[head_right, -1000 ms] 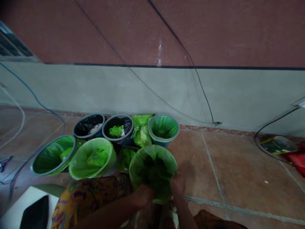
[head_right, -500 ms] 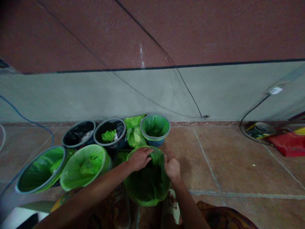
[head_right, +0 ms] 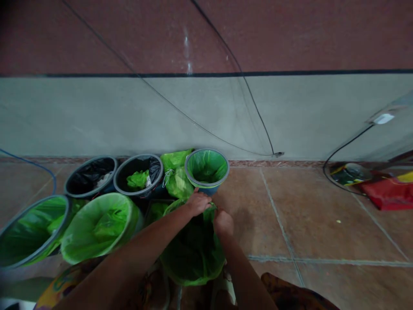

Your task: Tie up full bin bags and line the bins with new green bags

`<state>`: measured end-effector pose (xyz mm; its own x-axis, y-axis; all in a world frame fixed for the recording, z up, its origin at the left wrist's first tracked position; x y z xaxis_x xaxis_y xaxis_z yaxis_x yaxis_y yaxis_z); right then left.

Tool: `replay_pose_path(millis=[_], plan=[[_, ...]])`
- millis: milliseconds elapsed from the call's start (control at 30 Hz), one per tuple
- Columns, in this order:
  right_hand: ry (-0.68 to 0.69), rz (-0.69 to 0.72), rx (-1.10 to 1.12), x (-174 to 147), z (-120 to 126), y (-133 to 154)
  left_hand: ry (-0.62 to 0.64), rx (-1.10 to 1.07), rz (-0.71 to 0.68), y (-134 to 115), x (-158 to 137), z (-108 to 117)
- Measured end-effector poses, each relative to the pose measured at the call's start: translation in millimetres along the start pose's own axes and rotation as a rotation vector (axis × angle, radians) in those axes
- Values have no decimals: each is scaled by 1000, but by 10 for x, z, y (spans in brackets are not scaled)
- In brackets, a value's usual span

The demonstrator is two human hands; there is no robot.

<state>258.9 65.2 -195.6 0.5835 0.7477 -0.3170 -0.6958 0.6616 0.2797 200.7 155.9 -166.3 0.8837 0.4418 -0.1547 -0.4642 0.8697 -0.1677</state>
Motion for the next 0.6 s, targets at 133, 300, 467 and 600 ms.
replay_pose_path(millis=[133, 300, 467, 600], plan=[[59, -39, -7, 13, 0, 26, 6, -3, 0, -51, 44, 21], [57, 14, -64, -19, 137, 86, -9, -39, 20, -38, -77, 155], [-65, 240, -67, 33, 334, 453, -78, -67, 170, 303, -358, 391], [66, 379, -58, 108, 154, 636, 65, -54, 316, 714, -663, 304]])
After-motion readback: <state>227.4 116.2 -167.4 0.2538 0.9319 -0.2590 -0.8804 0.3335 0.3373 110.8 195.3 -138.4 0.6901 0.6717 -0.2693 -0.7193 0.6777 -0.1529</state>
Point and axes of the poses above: each hand's wrist, its own x-axis towards the middle knuckle, its own z-axis out of the back of the hand, y = z × x, the point moved 9 cm from there along x, towards the middle knuckle, and after that the axes turned 6 degrees about -y, right-handed, at the moved point
